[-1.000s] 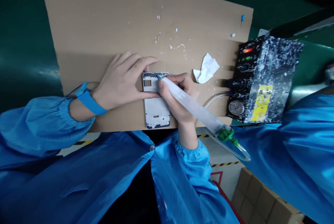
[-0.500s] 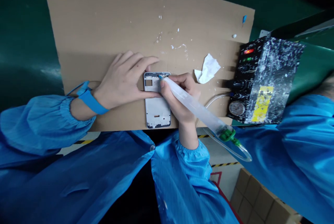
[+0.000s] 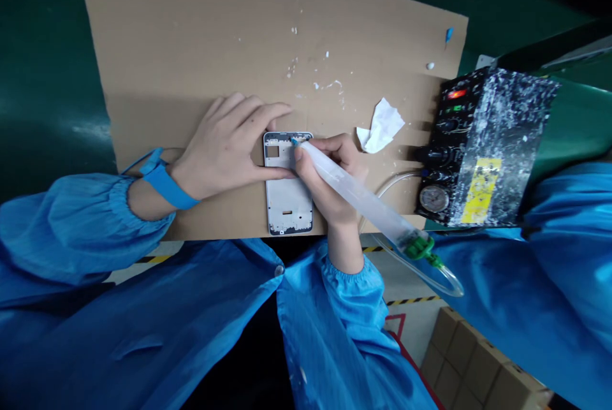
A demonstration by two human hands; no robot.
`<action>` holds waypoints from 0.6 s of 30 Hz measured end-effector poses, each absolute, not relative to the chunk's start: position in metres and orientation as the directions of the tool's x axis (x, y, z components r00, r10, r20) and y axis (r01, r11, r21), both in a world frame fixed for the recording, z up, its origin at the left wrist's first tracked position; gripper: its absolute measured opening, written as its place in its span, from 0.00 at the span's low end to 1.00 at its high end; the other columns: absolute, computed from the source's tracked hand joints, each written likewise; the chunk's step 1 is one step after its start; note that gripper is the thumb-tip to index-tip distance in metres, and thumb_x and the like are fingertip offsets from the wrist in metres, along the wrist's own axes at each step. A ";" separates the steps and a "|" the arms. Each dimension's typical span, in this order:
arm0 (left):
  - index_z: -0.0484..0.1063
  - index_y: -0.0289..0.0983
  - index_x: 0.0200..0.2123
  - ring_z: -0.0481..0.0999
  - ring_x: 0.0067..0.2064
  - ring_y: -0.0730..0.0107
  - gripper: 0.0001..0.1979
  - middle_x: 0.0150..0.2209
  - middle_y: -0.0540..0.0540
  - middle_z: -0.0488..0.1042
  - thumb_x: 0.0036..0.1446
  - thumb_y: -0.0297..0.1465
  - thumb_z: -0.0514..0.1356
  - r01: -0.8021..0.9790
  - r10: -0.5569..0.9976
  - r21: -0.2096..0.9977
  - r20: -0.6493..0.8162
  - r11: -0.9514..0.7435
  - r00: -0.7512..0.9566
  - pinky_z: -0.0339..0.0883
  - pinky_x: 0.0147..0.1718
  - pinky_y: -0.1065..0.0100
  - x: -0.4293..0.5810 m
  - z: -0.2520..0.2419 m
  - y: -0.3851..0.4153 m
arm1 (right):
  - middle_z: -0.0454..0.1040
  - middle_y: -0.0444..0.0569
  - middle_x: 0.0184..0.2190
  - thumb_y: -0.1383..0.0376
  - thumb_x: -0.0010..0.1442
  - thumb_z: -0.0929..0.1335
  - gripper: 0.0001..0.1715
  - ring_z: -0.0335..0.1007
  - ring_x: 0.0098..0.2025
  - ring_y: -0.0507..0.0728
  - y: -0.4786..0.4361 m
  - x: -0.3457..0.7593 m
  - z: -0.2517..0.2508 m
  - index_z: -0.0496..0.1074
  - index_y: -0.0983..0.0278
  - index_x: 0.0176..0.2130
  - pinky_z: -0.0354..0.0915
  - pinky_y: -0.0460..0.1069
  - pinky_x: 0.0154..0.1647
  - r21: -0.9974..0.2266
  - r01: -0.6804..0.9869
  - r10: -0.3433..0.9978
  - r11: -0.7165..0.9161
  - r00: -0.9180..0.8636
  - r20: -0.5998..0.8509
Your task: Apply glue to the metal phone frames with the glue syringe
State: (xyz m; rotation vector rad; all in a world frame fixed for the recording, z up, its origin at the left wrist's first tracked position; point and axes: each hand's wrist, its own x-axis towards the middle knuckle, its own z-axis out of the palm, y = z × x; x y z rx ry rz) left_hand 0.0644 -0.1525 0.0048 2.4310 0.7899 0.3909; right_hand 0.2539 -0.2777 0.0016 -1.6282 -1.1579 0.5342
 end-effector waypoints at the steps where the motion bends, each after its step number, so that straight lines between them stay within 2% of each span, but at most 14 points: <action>1: 0.65 0.45 0.76 0.73 0.66 0.35 0.44 0.61 0.37 0.78 0.68 0.63 0.66 0.452 0.612 0.583 0.100 -0.675 0.785 0.67 0.63 0.41 0.064 0.005 -0.153 | 0.82 0.47 0.38 0.41 0.74 0.80 0.24 0.81 0.35 0.61 -0.278 0.254 0.002 0.78 0.56 0.46 0.77 0.56 0.31 -0.905 0.426 0.879 -0.022 0.440 0.186; 7: 0.67 0.46 0.75 0.75 0.64 0.35 0.43 0.60 0.36 0.79 0.67 0.62 0.68 0.459 0.618 0.590 0.087 -0.664 0.781 0.67 0.62 0.41 0.065 0.008 -0.153 | 0.81 0.49 0.39 0.38 0.74 0.78 0.26 0.81 0.36 0.62 -0.278 0.253 0.004 0.77 0.56 0.45 0.79 0.58 0.32 -0.887 0.453 0.885 -0.091 0.445 0.137; 13: 0.67 0.46 0.75 0.75 0.64 0.35 0.43 0.60 0.36 0.79 0.68 0.62 0.67 0.462 0.623 0.592 0.088 -0.660 0.778 0.67 0.62 0.41 0.065 0.010 -0.153 | 0.82 0.49 0.38 0.38 0.71 0.80 0.26 0.81 0.35 0.63 -0.277 0.252 0.005 0.78 0.55 0.44 0.78 0.59 0.30 -0.910 0.410 0.871 -0.059 0.467 0.154; 18: 0.68 0.46 0.74 0.75 0.64 0.36 0.43 0.60 0.36 0.79 0.67 0.63 0.68 0.468 0.621 0.590 0.074 -0.658 0.780 0.68 0.61 0.42 0.065 0.010 -0.153 | 0.82 0.49 0.38 0.34 0.70 0.80 0.30 0.81 0.34 0.63 -0.277 0.253 0.003 0.77 0.55 0.43 0.77 0.60 0.30 -0.907 0.410 0.868 -0.089 0.478 0.131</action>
